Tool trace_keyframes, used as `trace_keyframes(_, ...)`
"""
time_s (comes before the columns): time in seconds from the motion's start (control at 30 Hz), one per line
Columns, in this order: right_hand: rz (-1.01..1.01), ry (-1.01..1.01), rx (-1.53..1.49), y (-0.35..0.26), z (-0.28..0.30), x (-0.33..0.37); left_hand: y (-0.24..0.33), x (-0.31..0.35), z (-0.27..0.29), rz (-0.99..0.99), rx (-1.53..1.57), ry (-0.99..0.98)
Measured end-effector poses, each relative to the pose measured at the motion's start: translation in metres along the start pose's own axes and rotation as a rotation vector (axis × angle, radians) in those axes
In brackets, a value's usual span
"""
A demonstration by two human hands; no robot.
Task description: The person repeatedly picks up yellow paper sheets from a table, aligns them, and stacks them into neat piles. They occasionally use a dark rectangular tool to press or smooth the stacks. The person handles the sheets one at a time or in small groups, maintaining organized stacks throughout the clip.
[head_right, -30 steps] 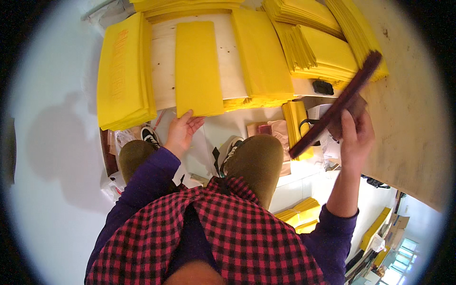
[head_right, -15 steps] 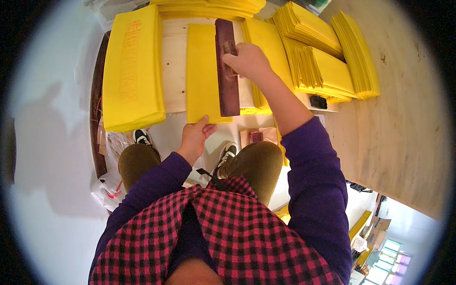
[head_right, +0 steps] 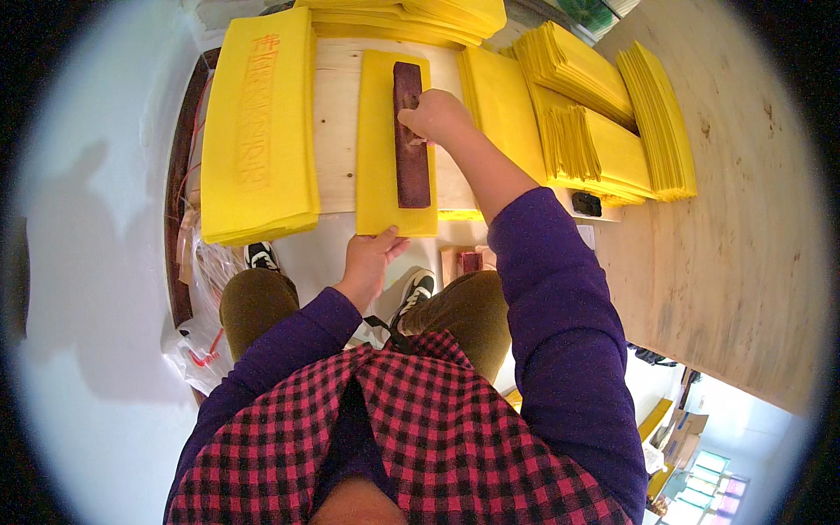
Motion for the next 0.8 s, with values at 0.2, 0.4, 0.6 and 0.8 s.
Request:
trace_keyframes(0.2,0.002,0.005,0.039,-0.004,-0.004,-0.003,-0.001,0.001,0.001,0.003,0.015,-0.013)
trace_keyframes(0.4,-0.01,-0.029,0.029,0.0,-0.01,-0.009,0.0,0.003,-0.002,-0.02,0.051,-0.006)
trace_keyframes(0.6,-0.035,-0.009,-0.061,0.002,-0.02,-0.011,0.0,0.003,-0.002,-0.01,0.004,0.005)
trace_keyframes(0.8,0.048,-0.107,0.072,0.004,-0.026,-0.021,-0.002,0.001,-0.001,-0.023,0.007,0.017)
Point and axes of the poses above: each hand's wrist, its own x-axis away from the middle knuckle, its own z-axis out of the back of the hand, y = z × x, the point moved 2 cm from there along -x, towards the middle knuckle, and after that the axes turned 4 degrees about z, right-handed, at the moved point
